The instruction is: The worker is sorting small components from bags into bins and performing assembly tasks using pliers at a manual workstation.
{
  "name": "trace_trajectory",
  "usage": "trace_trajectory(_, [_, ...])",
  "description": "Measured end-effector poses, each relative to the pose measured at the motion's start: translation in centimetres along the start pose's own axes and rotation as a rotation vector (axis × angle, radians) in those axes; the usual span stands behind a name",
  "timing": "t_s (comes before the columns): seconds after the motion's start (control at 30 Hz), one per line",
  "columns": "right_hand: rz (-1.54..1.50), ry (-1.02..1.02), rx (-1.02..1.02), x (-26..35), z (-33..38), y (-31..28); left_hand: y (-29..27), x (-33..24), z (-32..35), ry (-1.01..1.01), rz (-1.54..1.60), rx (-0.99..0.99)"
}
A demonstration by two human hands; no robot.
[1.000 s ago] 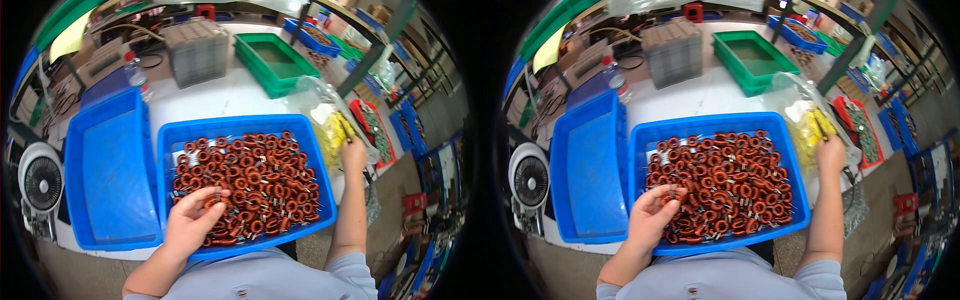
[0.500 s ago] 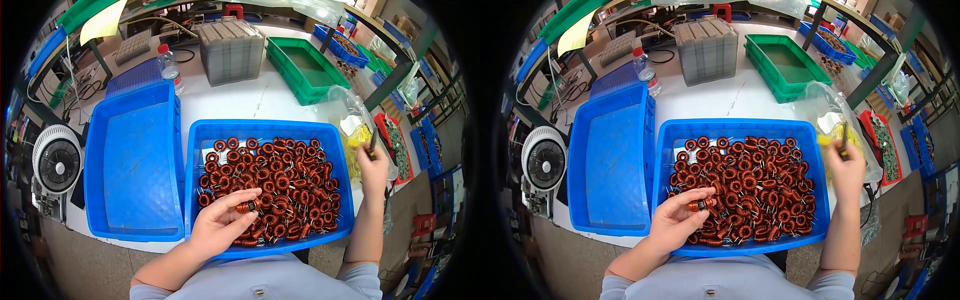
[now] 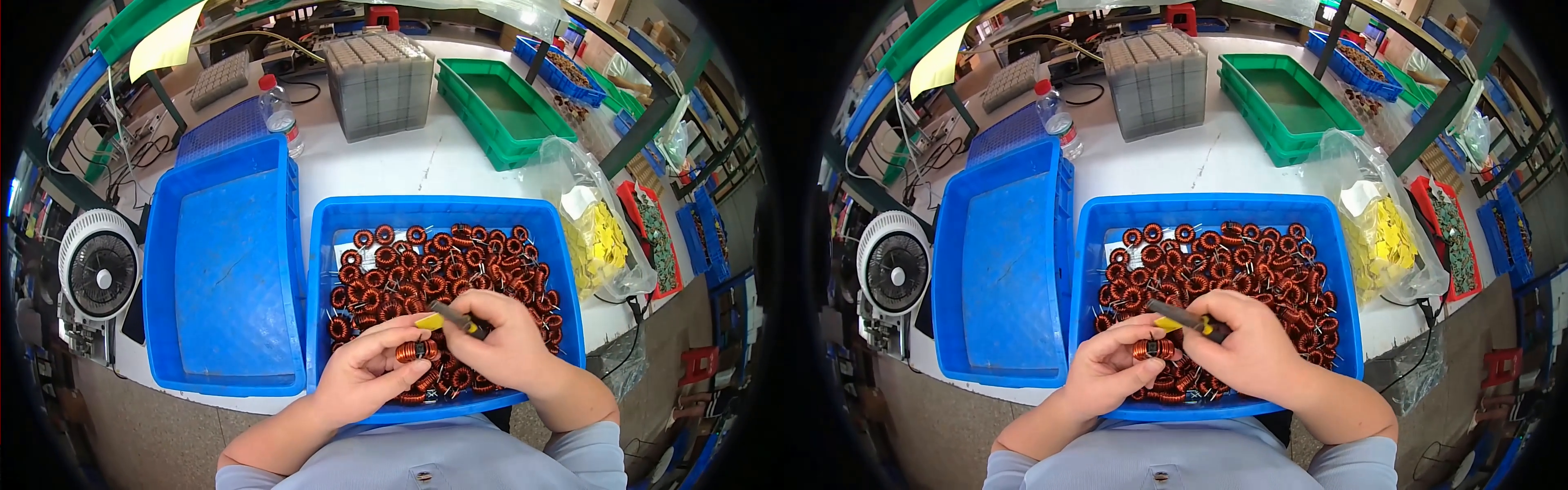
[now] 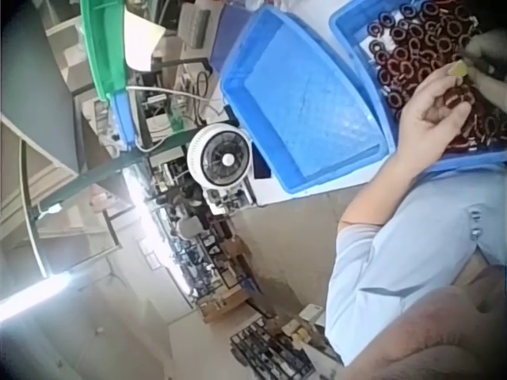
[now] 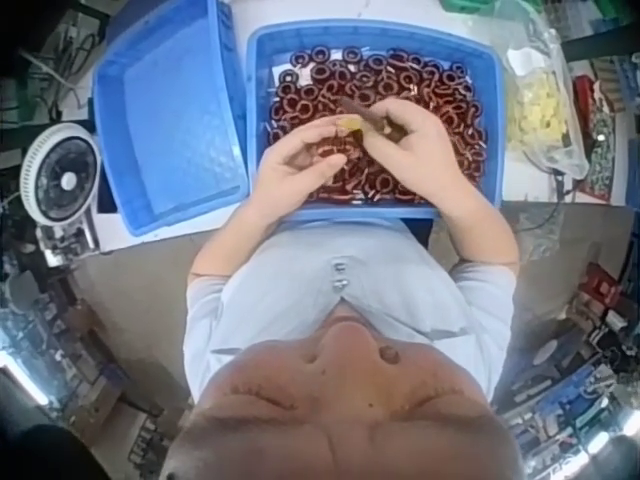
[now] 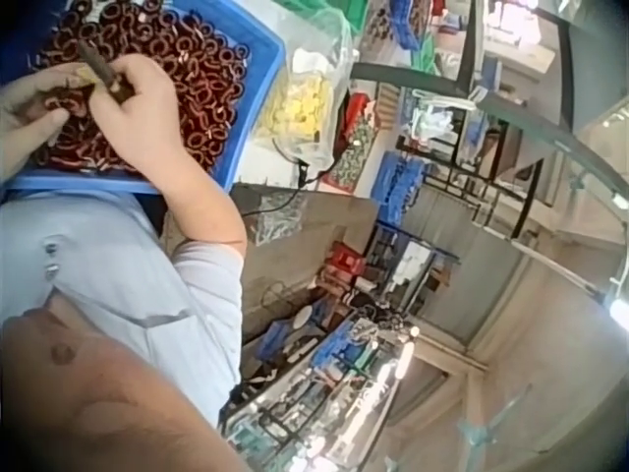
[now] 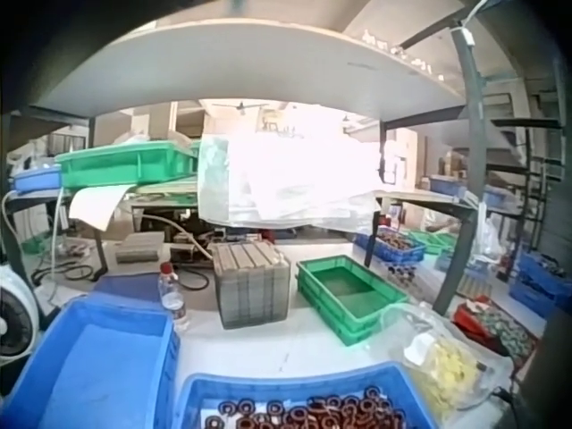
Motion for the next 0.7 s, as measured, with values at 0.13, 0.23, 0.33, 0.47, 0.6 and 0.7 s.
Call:
trace_trajectory(0.13, [0.102, -0.109, 0.011, -0.4, -0.3, -0.6, -0.2, 0.0, 0.0, -0.039, -0.022, -0.061])
trace_trajectory(0.23, [0.210, -0.229, -0.010, -0.9, -0.6, -1.7, -0.5, 0.0, 0.0, -0.069, -0.030, -0.116])
trace_trajectory(0.33, [0.365, -0.352, -0.044, -1.6, -0.8, -2.7, -1.2, 0.3, -0.1, 0.020, -0.102, -0.083])
trace_trajectory(0.47, [0.447, -0.427, -0.070, -2.0, -0.8, -2.2, -1.2, 0.3, -0.3, 0.070, -0.153, -0.072])
trace_trajectory(0.6, [0.490, -0.477, -0.087, -2.4, -0.7, -1.5, -1.2, 0.0, -0.3, 0.086, -0.217, -0.055])
trace_trajectory(0.7, [0.520, -0.518, -0.100, -2.7, -0.6, -1.1, -1.2, -0.2, -0.2, 0.061, -0.339, -0.007])
Point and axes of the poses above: each hand's wrist, its own z-axis away from the middle knuckle, its own y-axis out of the palm, x = y × z, the point moved 1 cm from there along -z, towards the middle knuckle, and after that the axes turned 2 degrees about -x, right-handed, at the moved point
